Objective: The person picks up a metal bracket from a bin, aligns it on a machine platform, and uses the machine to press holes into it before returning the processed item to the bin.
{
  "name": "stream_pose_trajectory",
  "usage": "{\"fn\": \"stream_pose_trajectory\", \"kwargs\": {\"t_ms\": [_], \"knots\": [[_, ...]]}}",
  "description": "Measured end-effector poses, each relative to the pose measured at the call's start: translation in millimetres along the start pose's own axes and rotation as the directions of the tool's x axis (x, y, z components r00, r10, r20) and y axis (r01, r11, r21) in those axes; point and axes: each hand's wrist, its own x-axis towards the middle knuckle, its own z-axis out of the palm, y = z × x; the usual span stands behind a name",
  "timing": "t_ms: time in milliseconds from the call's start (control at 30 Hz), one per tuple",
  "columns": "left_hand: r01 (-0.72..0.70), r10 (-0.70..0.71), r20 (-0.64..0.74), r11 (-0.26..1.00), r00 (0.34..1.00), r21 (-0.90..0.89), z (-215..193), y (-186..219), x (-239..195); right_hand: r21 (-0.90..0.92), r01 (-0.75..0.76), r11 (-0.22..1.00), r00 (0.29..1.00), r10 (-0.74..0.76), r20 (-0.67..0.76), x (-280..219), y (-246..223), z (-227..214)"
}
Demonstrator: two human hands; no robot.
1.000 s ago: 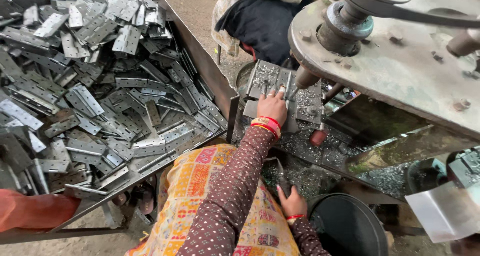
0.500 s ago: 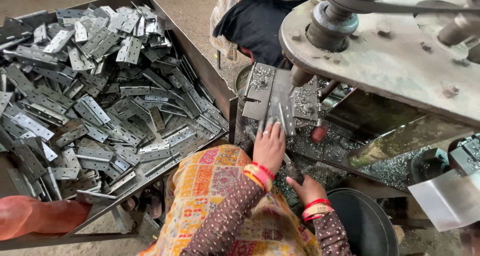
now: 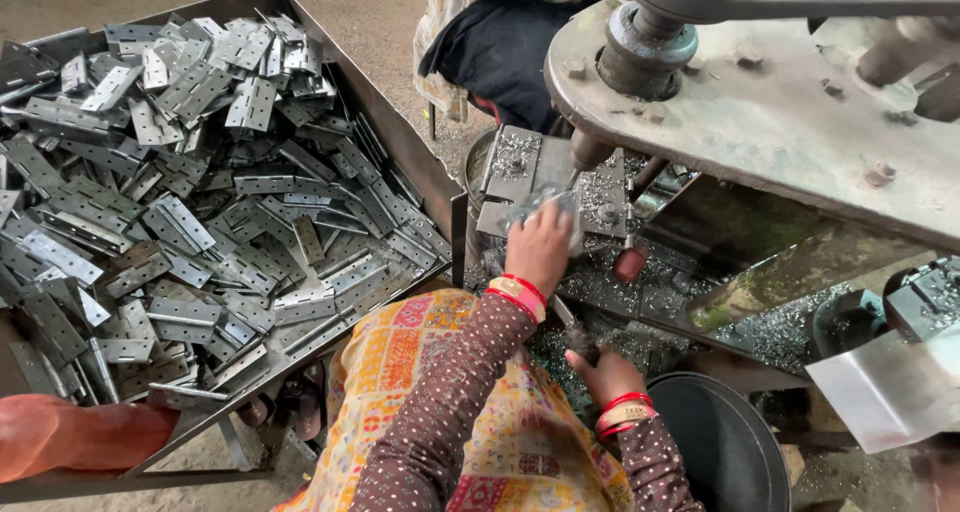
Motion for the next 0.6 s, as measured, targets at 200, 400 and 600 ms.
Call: {"fn": "stream_pose_trajectory", "kwargs": {"t_ms": [200,400,600], "knots": [[0.123,-0.123,0.088,0.992,0.988,0.008,29.6,-17.3,-15.4,-0.068,-0.093,0.993,0.996,0.094,0.012,-1.5,-1.8,0.9],[0.15,-0.149,0.015,0.988,0.989,-0.038,30.2,-8.7,-13.1,-0.031,-0.072,0.997,0.997,0.072,-0.002,-1.7,0.8,3.2],[0.174,-0.16,0.161,0.982,0.974,-0.078,38.6,-4.8,0.4,-0.078,-0.09,0.993,0.996,0.09,0.005,9.3,17.3,16.4]]}}
